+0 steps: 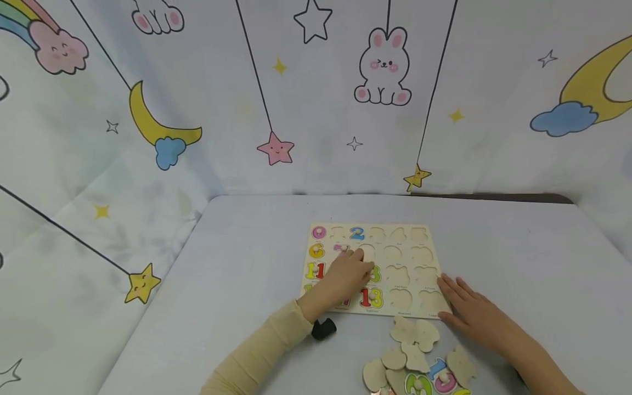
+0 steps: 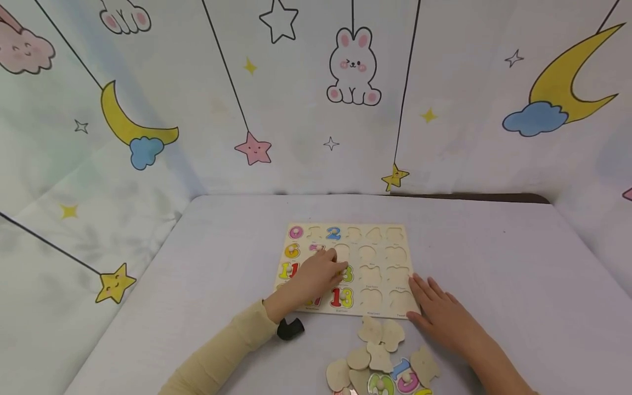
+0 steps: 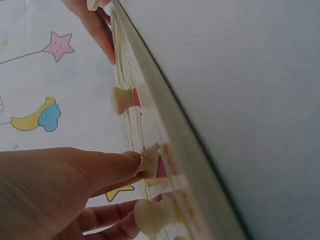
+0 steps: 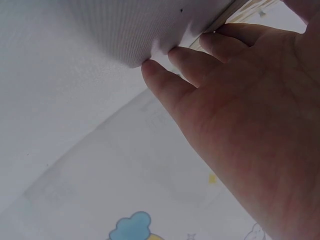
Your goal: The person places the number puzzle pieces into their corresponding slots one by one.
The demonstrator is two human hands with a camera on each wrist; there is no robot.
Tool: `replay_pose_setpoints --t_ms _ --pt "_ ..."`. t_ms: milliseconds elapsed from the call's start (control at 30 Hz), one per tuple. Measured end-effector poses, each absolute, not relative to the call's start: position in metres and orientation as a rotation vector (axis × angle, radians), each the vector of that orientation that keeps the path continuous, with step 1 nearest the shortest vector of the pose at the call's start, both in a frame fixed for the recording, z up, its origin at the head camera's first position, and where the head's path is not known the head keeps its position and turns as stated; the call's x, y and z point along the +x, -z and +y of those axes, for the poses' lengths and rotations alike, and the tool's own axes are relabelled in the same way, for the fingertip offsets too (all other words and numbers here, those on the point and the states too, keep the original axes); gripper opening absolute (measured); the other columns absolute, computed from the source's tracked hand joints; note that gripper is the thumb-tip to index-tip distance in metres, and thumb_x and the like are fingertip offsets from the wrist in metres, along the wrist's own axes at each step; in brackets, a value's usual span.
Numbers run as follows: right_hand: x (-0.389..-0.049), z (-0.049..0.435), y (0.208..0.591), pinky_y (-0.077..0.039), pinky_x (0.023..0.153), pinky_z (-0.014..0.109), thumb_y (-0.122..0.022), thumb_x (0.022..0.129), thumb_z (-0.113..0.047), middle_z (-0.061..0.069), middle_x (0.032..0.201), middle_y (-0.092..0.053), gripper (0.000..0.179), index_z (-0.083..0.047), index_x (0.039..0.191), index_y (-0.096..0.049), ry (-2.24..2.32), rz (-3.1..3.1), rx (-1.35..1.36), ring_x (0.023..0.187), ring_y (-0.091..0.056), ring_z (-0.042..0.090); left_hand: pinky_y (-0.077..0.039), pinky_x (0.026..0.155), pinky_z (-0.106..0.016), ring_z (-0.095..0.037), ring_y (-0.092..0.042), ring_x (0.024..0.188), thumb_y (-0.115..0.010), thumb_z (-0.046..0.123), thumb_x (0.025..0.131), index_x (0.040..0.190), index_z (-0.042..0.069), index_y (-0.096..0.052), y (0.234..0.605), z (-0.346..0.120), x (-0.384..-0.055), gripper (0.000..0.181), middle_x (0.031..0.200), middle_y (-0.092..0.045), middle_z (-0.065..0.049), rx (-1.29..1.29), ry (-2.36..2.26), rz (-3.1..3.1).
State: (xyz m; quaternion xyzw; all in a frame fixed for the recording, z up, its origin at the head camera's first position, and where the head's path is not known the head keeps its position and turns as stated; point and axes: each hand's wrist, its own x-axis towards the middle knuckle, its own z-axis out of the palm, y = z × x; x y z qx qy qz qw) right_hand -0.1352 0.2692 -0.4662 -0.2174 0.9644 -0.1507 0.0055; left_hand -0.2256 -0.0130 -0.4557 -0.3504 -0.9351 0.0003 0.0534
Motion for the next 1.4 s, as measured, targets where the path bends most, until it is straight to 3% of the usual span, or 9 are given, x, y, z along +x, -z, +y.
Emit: replay_pose_setpoints --t_ms 100,233,300,533,700,900,1000,1167,1400 --pt "-0.135 0.269 0.465 -0.028 0.091 0.064 -0.058 0.092 -0.038 0.023 0.143 -0.032 0.069 0.004 0.141 -0.035 0.472 3.013 -0.669 0.127 -0.028 0.048 -0.041 0.067 -0.021 -0.013 -0.046 0.078 -0.06 0.029 0.093 0.12 0.02 -0.065 0.455 -0.013 -0.223 0.029 0.097 -0.053 0.0 -1.075 0.036 -2.846" --pt "-0.135 0.269 0.464 -0.027 0.092 0.065 -0.057 0.092 -0.039 0.022 0.144 -0.031 0.069 0.003 0.142 -0.034 0.465 3.007 -0.658 0.127 -0.027 0.048 -0.044 0.064 -0.02 -0.015 -0.051 0.081 -0.062 0.023 0.092 0.127 0.016 -0.058 0.45 -0.015 -0.214 0.037 0.101 -0.055 -0.002 -1.128 -0.004 -2.798" --pt "-0.135 0.269 0.464 -0.027 0.092 0.065 -0.057 0.092 -0.039 0.022 0.144 -0.031 0.069 0.003 0.142 -0.034 0.46 3.007 -0.659 0.127 -0.027 0.048 -0.045 0.066 -0.023 -0.016 -0.052 0.083 -0.062 0.024 0.092 0.129 0.017 -0.056 0.447 -0.017 -0.207 0.038 0.103 -0.056 -0.003 -1.152 -0.074 -2.751" --pt "-0.135 0.269 0.461 -0.027 0.092 0.065 -0.058 0.092 -0.038 0.023 0.144 -0.031 0.068 0.004 0.141 -0.035 0.445 3.016 -0.654 0.127 -0.027 0.048 -0.043 0.076 -0.026 -0.014 -0.053 0.093 -0.067 0.023 0.088 0.112 0.026 -0.063 0.434 -0.025 -0.175 0.024 0.106 -0.057 0.003 -1.237 -0.378 -2.698" --pt "-0.135 0.27 0.46 -0.027 0.091 0.065 -0.057 0.092 -0.038 0.022 0.144 -0.031 0.068 0.004 0.141 -0.035 0.445 3.022 -0.653 0.128 -0.027 0.048 -0.042 0.08 -0.026 -0.012 -0.055 0.094 -0.069 0.026 0.087 0.129 0.027 -0.052 0.421 -0.034 -0.145 0.046 0.109 -0.057 0.006 -1.388 -0.37 -2.703" --pt "-0.136 0.27 0.461 -0.028 0.091 0.065 -0.057 0.092 -0.038 0.022 0.144 -0.031 0.068 0.004 0.141 -0.035 0.449 3.03 -0.664 0.127 -0.028 0.048 -0.039 0.075 -0.016 -0.002 -0.053 0.094 -0.075 0.027 0.08 0.136 0.029 -0.047 0.415 -0.043 -0.116 0.062 0.113 -0.056 0.011 -1.87 -0.143 -2.689" --pt "-0.136 0.27 0.461 -0.028 0.091 0.065 -0.058 0.092 -0.037 0.023 0.143 -0.032 0.068 0.004 0.141 -0.035 0.45 3.035 -0.677 0.127 -0.028 0.048 -0.035 0.074 -0.011 0.002 -0.05 0.092 -0.073 0.024 0.083 0.131 0.028 -0.05 0.42 -0.047 -0.108 0.054 0.111 -0.055 0.015 -2.0 -0.025 -2.662" --pt "-0.136 0.27 0.462 -0.028 0.09 0.066 -0.057 0.093 -0.036 0.024 0.143 -0.031 0.067 0.006 0.14 -0.034 0.467 3.025 -0.701 0.126 -0.029 0.05 -0.031 0.076 -0.009 0.005 -0.046 0.093 -0.061 0.033 0.091 0.115 0.027 -0.06 0.432 -0.051 -0.102 0.025 0.109 -0.055 0.017 -2.048 0.08 -2.572" --pt "-0.133 0.267 0.466 -0.03 0.089 0.065 -0.058 0.092 -0.036 0.025 0.142 -0.032 0.068 0.007 0.14 -0.035 0.475 3.018 -0.708 0.125 -0.029 0.05 -0.033 0.071 -0.005 0.011 -0.047 0.078 -0.067 0.021 0.088 0.099 0.022 -0.069 0.44 -0.05 -0.106 0.012 0.092 -0.058 0.018 -2.112 0.301 -2.626"
